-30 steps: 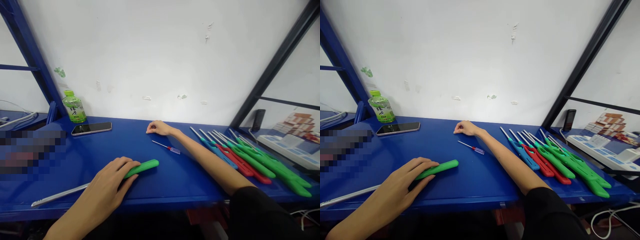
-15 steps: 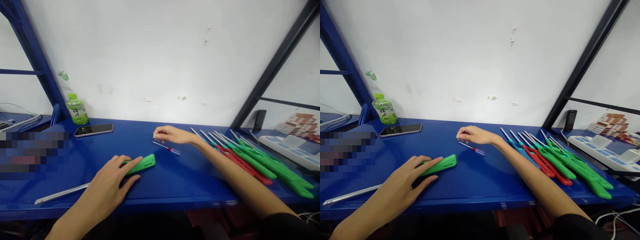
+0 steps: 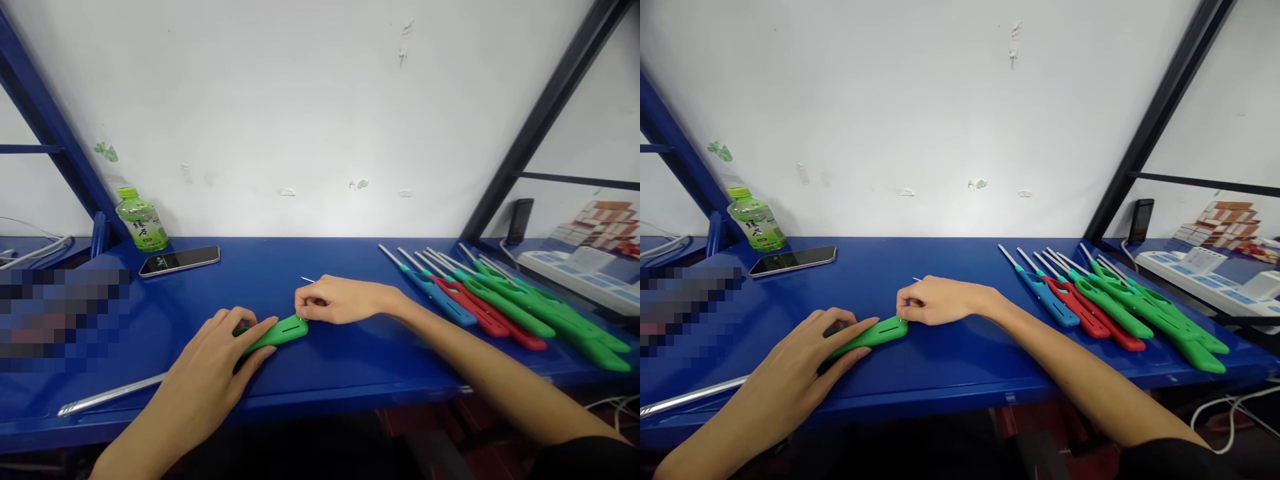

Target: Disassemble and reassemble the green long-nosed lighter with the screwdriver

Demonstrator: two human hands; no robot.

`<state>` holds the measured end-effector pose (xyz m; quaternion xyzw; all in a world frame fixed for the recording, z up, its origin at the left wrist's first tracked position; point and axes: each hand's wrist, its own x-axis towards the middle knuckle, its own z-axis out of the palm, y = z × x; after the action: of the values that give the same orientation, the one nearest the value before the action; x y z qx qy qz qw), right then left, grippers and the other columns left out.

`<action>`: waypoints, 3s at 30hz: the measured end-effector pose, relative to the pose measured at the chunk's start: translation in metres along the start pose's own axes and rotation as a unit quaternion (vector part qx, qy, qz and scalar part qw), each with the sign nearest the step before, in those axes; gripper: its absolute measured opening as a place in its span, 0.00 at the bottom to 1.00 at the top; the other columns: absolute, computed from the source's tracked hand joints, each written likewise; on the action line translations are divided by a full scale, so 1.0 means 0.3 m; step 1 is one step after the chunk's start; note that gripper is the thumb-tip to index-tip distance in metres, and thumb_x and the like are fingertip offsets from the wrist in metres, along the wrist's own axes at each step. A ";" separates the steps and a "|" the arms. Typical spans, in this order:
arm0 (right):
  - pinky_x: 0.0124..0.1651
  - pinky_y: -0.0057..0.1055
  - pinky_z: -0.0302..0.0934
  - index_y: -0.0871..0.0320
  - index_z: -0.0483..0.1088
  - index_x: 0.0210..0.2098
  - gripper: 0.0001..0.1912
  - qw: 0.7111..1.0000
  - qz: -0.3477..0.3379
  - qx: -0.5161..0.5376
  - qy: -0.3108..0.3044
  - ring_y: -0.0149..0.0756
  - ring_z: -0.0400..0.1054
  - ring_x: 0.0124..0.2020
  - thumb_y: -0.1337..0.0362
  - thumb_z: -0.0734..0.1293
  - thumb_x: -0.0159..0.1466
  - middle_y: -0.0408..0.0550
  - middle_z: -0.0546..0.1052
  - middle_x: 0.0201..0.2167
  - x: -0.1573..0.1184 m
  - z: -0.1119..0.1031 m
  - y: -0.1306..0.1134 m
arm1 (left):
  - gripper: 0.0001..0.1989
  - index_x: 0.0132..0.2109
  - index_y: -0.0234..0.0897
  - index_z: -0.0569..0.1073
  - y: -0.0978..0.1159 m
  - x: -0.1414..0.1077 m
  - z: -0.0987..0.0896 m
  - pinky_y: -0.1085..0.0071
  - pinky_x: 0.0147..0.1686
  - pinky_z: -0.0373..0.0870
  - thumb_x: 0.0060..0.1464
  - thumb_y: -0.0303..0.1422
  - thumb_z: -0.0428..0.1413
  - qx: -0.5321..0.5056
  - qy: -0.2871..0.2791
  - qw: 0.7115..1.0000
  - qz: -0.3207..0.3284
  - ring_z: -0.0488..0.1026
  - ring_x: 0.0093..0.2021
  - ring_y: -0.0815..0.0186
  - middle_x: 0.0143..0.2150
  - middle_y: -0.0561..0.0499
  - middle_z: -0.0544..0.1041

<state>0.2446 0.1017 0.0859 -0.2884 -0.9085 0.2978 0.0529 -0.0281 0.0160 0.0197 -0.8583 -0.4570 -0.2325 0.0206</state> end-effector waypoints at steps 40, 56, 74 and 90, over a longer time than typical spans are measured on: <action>0.40 0.34 0.63 0.56 0.77 0.43 0.19 0.971 0.050 -0.045 0.230 0.36 0.74 0.36 0.46 0.71 0.72 0.46 0.82 0.34 -0.066 -0.125 0.058 | 0.26 0.68 0.49 0.78 -0.001 -0.007 0.004 0.49 0.51 0.75 0.78 0.52 0.45 -0.013 -0.012 1.000 -0.015 0.75 0.48 0.51 0.54 0.44 0.77; 0.34 0.28 0.69 0.52 0.66 0.40 0.20 0.892 -0.157 0.213 0.366 0.27 0.72 0.27 0.44 0.64 0.78 0.39 0.79 0.29 0.012 0.017 -0.051 | 0.26 0.67 0.48 0.79 0.003 -0.008 0.004 0.53 0.50 0.73 0.78 0.51 0.46 -0.010 -0.006 1.000 -0.002 0.74 0.48 0.52 0.52 0.45 0.78; 0.37 0.28 0.68 0.53 0.66 0.41 0.18 0.906 -0.155 0.191 0.344 0.29 0.72 0.29 0.46 0.66 0.78 0.39 0.79 0.29 0.028 0.049 -0.057 | 0.25 0.66 0.47 0.79 0.011 -0.006 0.001 0.54 0.50 0.74 0.78 0.50 0.47 -0.007 -0.003 1.000 0.001 0.75 0.49 0.52 0.52 0.44 0.78; 0.40 0.31 0.69 0.50 0.74 0.55 0.14 0.910 -0.165 0.120 0.361 0.31 0.74 0.32 0.55 0.74 0.74 0.39 0.79 0.35 0.012 0.061 -0.066 | 0.24 0.66 0.46 0.79 0.012 -0.007 0.000 0.54 0.49 0.74 0.78 0.49 0.47 -0.004 -0.004 1.000 0.010 0.75 0.48 0.52 0.51 0.45 0.79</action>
<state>0.2271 0.0813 0.0820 -0.2134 -0.8193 0.2673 0.4601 -0.0263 0.0123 0.0196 -0.8636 -0.4480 -0.2306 0.0180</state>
